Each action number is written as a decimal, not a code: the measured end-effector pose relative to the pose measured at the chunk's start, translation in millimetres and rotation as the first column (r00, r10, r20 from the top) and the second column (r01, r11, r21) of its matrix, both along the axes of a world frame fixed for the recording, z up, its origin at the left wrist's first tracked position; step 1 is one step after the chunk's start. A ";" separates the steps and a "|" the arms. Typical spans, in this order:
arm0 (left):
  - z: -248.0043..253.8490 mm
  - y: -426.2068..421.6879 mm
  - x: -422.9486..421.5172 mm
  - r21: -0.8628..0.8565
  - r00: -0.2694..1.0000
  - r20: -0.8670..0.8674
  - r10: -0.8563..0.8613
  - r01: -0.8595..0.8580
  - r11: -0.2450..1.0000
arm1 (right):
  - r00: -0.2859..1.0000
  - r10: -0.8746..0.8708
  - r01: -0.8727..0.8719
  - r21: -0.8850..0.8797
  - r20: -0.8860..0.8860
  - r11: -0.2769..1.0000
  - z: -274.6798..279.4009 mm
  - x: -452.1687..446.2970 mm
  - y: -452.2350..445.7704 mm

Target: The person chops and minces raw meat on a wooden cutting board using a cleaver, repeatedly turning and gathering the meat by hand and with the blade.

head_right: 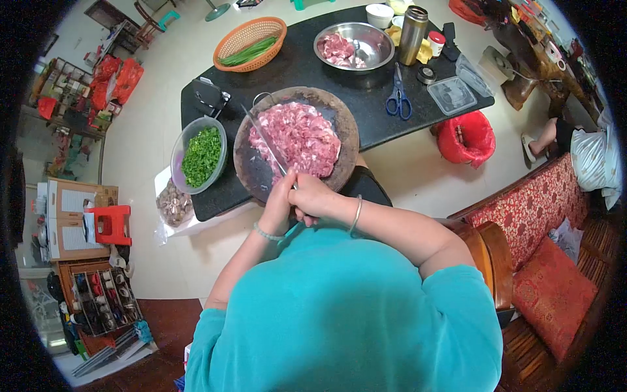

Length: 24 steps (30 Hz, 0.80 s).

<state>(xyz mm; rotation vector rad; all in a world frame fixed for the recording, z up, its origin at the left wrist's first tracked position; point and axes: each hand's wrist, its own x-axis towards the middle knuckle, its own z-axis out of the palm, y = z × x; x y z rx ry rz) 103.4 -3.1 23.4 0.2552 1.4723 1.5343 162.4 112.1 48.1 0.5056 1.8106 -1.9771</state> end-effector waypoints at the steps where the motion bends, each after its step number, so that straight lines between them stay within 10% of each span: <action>1: 7.4 0.0 1.2 0.014 0.995 -0.098 0.025 -0.024 1.000 | 0.996 -0.027 0.028 0.011 -0.081 1.000 11.1 4.1 -1.4; 3: 9.3 2.0 1.5 -0.011 0.966 -0.256 0.033 -0.037 0.999 | 0.984 -0.070 0.079 0.046 -0.165 0.996 14.5 7.5 -4.2; 5: -3.7 13.8 -0.5 0.215 0.681 -0.695 0.231 -0.110 0.970 | 0.959 -0.131 0.155 0.078 -0.252 0.985 6.5 6.1 -5.7; 6: -7.9 9.4 2.0 0.035 0.916 -0.383 0.119 -0.114 0.993 | 0.981 -0.126 0.133 0.040 -0.147 0.990 -8.0 3.7 -3.9; 8: -25.7 8.9 -7.3 -0.126 0.997 -0.008 -0.080 0.079 0.989 | 0.993 -0.083 0.088 -0.062 0.083 0.994 -33.5 -4.0 0.0; 13: 21.0 10.9 2.3 0.018 0.993 0.086 -0.081 0.080 0.997 | 0.995 -0.064 0.060 -0.051 -0.082 0.997 22.4 10.1 7.9; 16: 34.5 14.4 6.4 0.035 0.854 -0.519 0.041 -0.027 0.999 | 0.971 -0.140 0.137 -0.029 -0.194 0.990 20.1 13.8 5.3; 19: -8.0 16.8 -4.5 -0.061 0.989 -0.102 -0.106 0.101 0.993 | 0.989 -0.138 0.136 -0.038 -0.055 0.990 -17.7 5.7 10.3; 24: -26.0 23.5 0.4 -0.155 0.996 0.076 -0.054 0.065 0.986 | 0.993 -0.114 0.117 -0.066 0.043 0.991 -39.1 4.2 13.1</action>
